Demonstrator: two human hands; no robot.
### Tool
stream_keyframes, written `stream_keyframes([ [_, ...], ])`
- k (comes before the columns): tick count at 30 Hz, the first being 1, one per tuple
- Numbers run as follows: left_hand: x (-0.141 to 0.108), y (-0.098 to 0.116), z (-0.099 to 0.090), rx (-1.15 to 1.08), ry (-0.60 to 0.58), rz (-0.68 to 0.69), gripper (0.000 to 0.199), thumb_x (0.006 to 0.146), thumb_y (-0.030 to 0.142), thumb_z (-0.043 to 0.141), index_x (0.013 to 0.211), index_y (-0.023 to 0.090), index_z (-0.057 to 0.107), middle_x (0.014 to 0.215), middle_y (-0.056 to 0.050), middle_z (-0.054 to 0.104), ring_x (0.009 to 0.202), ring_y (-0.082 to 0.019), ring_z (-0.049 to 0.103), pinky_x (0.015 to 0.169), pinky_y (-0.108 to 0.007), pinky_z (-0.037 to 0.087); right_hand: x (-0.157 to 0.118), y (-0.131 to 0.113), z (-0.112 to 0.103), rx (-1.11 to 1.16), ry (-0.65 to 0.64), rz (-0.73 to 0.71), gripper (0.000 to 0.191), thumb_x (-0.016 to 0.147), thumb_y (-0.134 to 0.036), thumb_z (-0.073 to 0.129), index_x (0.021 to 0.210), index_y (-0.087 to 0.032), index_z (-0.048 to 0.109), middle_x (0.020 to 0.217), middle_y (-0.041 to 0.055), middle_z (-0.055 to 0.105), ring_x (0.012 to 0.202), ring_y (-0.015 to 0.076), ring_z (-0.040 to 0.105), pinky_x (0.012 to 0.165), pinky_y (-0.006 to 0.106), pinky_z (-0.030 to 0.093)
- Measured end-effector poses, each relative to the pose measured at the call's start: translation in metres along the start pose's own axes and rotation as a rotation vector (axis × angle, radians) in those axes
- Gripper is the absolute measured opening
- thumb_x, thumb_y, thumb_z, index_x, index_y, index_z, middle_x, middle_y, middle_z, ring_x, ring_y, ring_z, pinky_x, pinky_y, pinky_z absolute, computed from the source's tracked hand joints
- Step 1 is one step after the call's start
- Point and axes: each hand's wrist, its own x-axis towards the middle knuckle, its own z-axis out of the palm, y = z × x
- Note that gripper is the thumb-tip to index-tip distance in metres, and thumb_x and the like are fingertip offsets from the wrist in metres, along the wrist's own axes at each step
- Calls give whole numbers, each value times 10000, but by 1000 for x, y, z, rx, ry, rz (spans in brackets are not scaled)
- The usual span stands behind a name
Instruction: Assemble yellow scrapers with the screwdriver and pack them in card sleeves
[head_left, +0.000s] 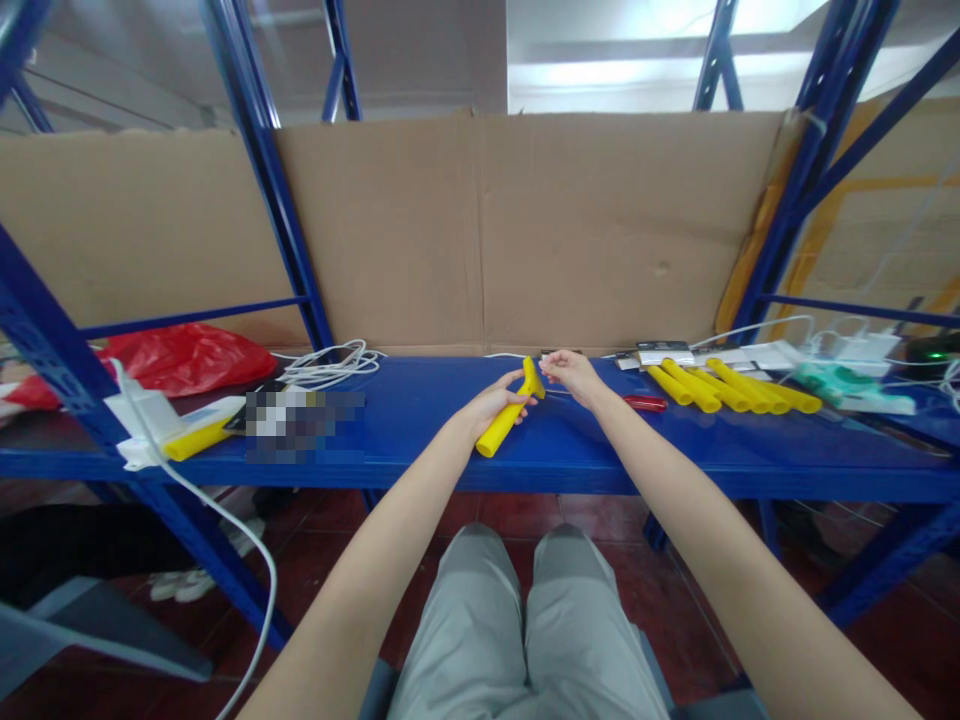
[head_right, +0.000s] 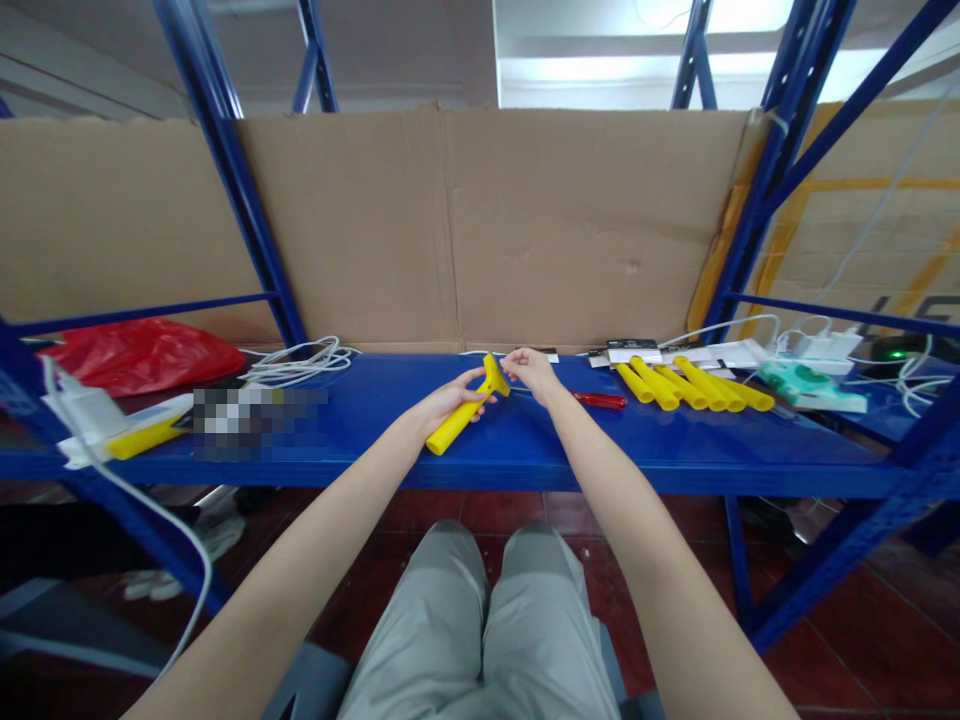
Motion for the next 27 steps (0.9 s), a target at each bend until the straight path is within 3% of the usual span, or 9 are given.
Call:
stream_keyframes([
  [6, 1, -1, -2, -30, -24, 4, 711, 771, -15, 531, 1400, 241, 322, 766, -47, 645, 479, -97, 550, 444, -188, 434, -1, 1, 6, 40, -71, 14, 232, 533, -231, 780, 625, -174, 575, 636, -22, 630, 603, 95, 565, 624, 249, 470],
  [17, 3, -2, -3, -21, -35, 23, 691, 776, 2, 534, 1396, 234, 334, 758, -52, 645, 466, -96, 555, 450, -191, 441, -13, -12, 7, 212, -199, 160, 122, 606, -128, 729, 645, -163, 619, 653, -15, 634, 605, 81, 571, 649, 219, 477],
  [27, 0, 0, -2, -72, -31, -14, 644, 816, 10, 479, 1398, 227, 307, 798, -69, 632, 490, -97, 550, 472, -196, 447, -12, -10, 7, 168, -210, 180, 101, 621, -90, 714, 664, -157, 653, 619, -5, 639, 583, 88, 574, 638, 225, 486],
])
